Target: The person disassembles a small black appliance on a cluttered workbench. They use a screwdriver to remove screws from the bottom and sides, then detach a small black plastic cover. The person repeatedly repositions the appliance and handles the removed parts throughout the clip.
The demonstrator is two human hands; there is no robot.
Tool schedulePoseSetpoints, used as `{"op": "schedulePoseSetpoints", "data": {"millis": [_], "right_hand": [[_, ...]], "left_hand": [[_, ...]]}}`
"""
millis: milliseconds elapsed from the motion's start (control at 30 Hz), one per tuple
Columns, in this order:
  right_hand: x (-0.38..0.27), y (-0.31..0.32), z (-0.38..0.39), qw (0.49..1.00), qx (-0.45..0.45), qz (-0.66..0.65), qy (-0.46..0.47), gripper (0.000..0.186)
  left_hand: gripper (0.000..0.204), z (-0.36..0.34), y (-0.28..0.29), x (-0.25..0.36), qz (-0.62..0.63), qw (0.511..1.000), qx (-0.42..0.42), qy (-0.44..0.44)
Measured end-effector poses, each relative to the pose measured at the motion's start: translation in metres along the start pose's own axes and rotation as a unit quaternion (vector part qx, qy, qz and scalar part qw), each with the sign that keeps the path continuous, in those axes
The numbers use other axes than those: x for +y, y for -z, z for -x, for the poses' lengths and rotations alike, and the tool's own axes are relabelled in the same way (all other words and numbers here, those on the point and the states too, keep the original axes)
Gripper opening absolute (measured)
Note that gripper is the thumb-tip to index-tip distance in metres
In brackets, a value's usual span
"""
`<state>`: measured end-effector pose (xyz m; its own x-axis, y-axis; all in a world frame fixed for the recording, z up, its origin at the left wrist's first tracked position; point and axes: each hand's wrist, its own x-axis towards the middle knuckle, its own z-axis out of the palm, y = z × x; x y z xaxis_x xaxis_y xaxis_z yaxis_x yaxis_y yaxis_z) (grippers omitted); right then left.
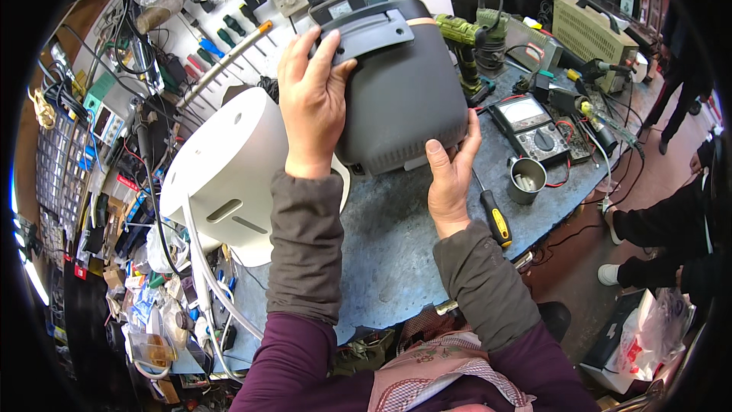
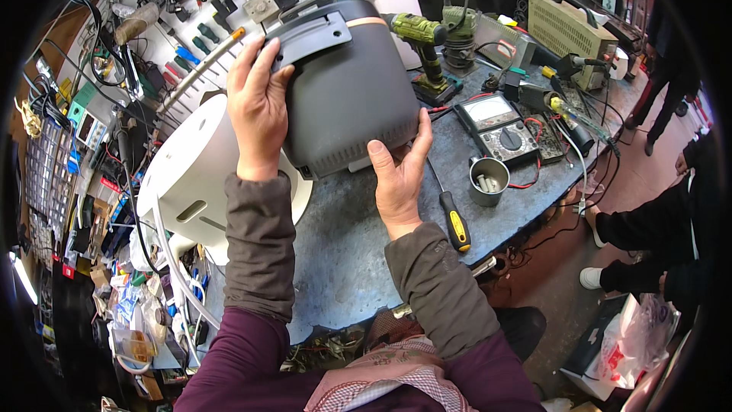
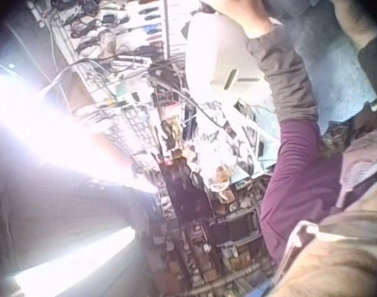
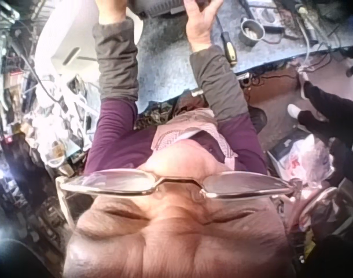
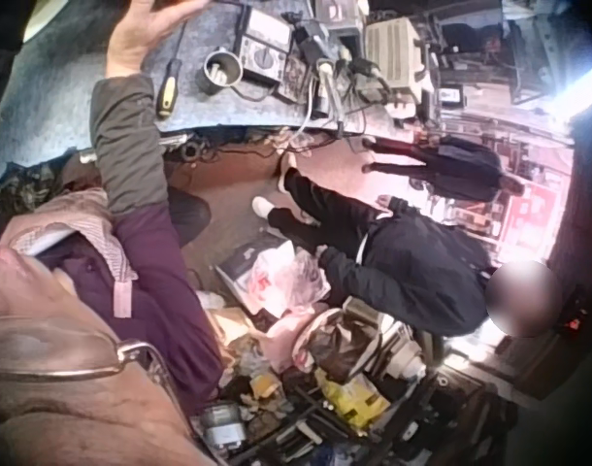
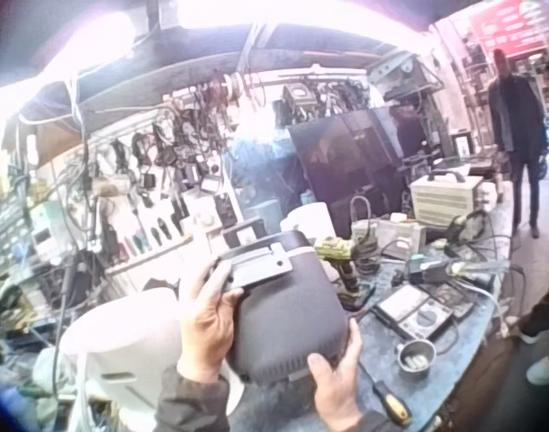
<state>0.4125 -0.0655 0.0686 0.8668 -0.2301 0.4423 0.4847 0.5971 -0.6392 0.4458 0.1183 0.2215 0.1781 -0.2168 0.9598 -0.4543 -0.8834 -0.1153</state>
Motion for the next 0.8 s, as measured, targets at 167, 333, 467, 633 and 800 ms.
{"op": "schedulePoseSetpoints", "data": {"millis": [167,333,467,633,800], "right_hand": [[0.006,0.01,-0.006,0.997,0.071,0.001,-0.012,0.077],[0.006,0.018,-0.007,0.989,0.141,0.0,-0.051,0.05],[0.008,0.031,-0.004,0.984,0.17,0.046,-0.038,0.043],[0.013,0.041,0.004,0.958,0.202,0.205,0.007,0.044],[0.02,0.045,0.028,0.951,0.199,0.235,-0.002,0.047]], "left_hand": [[0.046,0.02,0.015,0.037,-0.028,0.999,0.015,0.014],[0.045,0.052,0.042,0.067,-0.071,0.997,0.025,0.019],[0.044,0.072,0.054,0.091,-0.083,0.996,0.039,0.009],[0.043,0.094,0.059,0.102,-0.012,0.998,0.037,0.047],[0.062,0.097,0.071,0.117,0.015,0.993,0.032,0.114]]}}
